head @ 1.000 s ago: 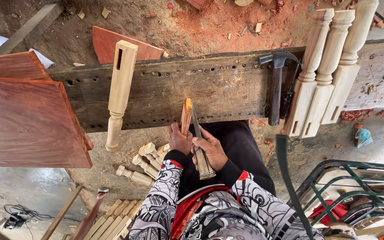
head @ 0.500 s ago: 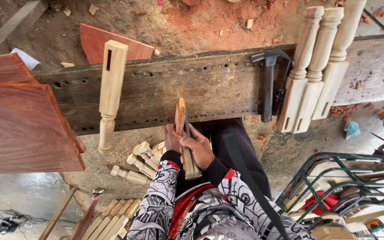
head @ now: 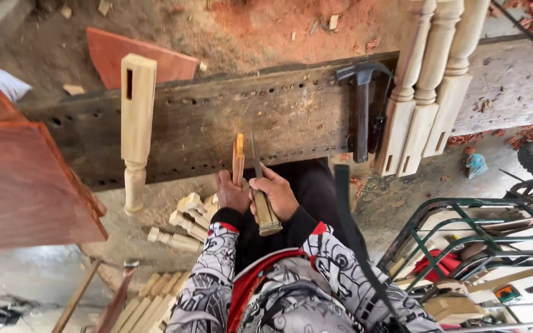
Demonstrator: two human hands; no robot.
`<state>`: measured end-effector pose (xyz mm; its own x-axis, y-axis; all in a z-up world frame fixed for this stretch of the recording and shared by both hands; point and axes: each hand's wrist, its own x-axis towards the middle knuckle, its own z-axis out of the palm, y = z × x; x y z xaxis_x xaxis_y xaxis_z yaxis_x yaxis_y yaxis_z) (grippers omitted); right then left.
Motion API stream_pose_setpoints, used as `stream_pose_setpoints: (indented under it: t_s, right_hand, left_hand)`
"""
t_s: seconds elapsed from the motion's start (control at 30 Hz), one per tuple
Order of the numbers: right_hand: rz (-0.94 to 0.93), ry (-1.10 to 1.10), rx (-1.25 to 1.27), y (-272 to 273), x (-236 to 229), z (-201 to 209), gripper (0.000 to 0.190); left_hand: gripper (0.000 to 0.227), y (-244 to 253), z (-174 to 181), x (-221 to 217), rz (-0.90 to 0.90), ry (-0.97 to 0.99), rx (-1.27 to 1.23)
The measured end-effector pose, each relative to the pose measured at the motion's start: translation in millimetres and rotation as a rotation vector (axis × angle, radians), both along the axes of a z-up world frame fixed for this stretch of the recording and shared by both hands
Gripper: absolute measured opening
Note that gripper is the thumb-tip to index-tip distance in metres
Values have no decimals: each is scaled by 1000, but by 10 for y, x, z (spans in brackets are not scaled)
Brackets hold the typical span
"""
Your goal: Shaping, hammering, and sawing wooden components to create furniture legs on a workbench.
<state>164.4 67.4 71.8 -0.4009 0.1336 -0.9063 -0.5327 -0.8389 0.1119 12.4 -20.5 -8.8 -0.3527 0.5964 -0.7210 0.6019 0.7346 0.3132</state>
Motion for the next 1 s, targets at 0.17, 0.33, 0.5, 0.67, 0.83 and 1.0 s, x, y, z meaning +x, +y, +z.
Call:
stream_pose_setpoints:
  t_s: [0.17,0.33,0.5,0.67,0.83,1.0]
  right_hand:
    - [48,26,110,98,-30,228,67]
    - [40,26,44,106,-62,366,65]
    - [38,-14,13,197,-162,206,61]
    - [-4,35,41,66,-119,148,65]
    - [22,-16,-5,304,-157,-13,53]
    - [19,51,-8,109,-88,176,50]
  left_hand:
    - [35,112,13,-2,1,-24,60]
    - [39,69,-6,-4,33,-39,-1]
    - [51,121,21,-18,66,-78,-58]
    - [46,4,-75,-47,24,-72,-28]
    - [46,67,-60,-51,28,-70,-6]
    - [40,-4,15,-37,22,-64,-42]
